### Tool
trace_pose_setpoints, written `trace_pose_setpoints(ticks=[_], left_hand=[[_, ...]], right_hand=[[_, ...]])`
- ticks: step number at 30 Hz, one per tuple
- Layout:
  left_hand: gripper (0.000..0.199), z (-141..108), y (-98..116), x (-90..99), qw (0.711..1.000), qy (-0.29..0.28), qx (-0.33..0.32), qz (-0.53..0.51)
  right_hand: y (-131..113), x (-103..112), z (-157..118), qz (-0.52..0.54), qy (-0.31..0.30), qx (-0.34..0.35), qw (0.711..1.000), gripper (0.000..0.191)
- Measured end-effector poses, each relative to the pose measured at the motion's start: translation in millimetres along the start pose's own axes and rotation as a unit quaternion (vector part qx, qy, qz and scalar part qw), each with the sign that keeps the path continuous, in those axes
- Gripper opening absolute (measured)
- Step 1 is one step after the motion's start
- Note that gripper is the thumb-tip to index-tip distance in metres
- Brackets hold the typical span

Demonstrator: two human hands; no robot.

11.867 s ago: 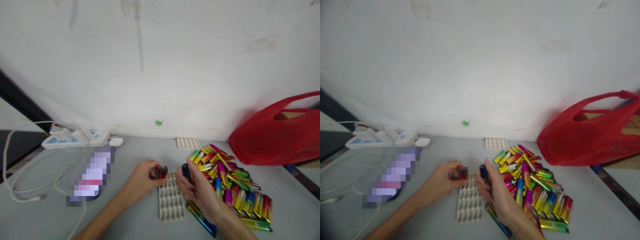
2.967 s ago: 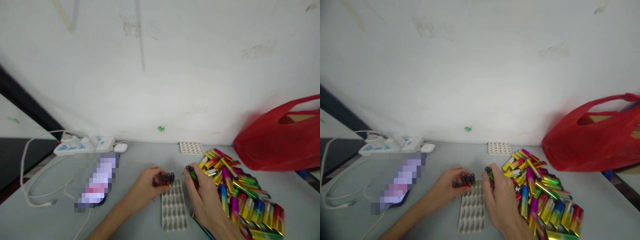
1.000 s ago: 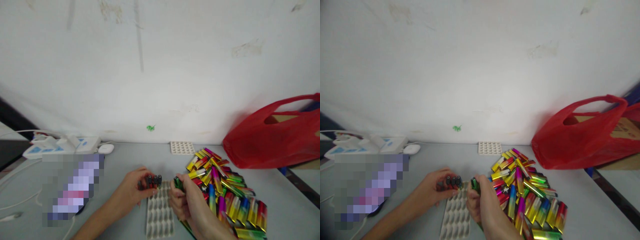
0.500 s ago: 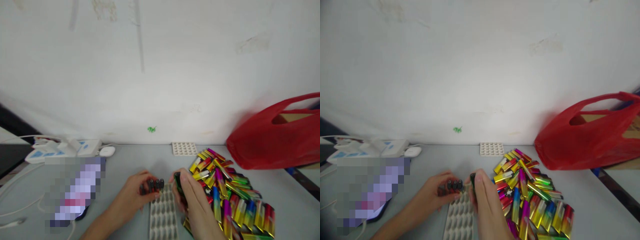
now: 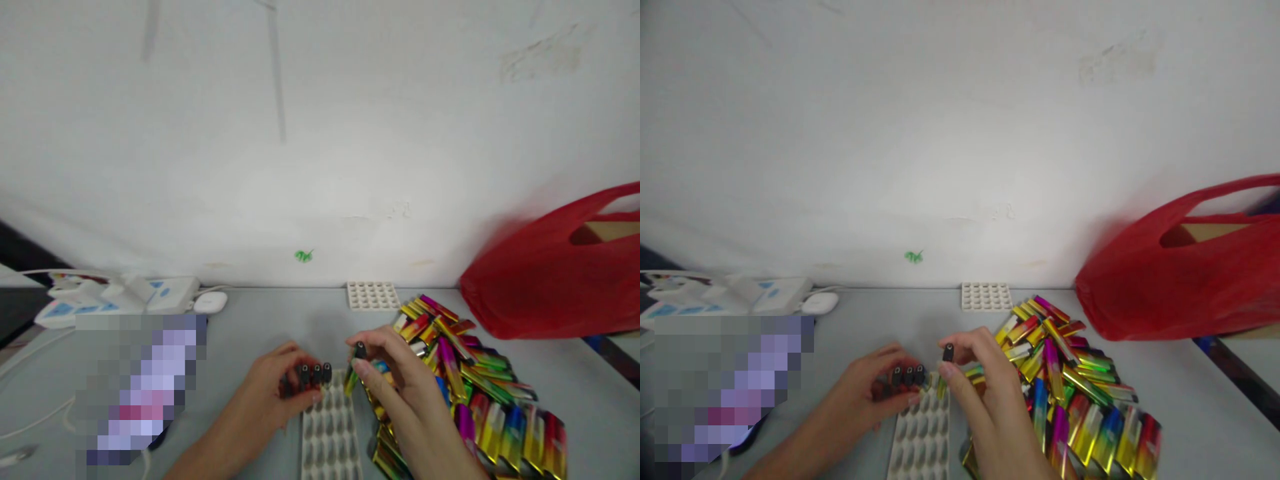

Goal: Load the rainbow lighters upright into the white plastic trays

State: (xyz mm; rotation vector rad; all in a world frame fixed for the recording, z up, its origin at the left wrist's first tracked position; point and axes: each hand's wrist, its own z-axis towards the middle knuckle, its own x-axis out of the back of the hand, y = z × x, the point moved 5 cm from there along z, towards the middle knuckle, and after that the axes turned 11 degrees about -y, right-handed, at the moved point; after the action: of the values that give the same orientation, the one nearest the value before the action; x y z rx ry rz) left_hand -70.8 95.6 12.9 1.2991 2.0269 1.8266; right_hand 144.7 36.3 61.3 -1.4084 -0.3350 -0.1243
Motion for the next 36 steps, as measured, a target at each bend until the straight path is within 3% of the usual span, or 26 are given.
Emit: trace_pose_setpoints(ticks=[13,36], left_hand=[[0.025,3,1,1.2,1.000,-0.008,-0.008,-0.006],[0.027,-3,16,1.4,0.999,0.001,-0.041,0.009]], right_hand=[[-7,-9,7,-0.077,-0.086,0.019,0.993,0.012],[-15,-13,2,-0.152,-0.113,0.027,0.982,0.025]])
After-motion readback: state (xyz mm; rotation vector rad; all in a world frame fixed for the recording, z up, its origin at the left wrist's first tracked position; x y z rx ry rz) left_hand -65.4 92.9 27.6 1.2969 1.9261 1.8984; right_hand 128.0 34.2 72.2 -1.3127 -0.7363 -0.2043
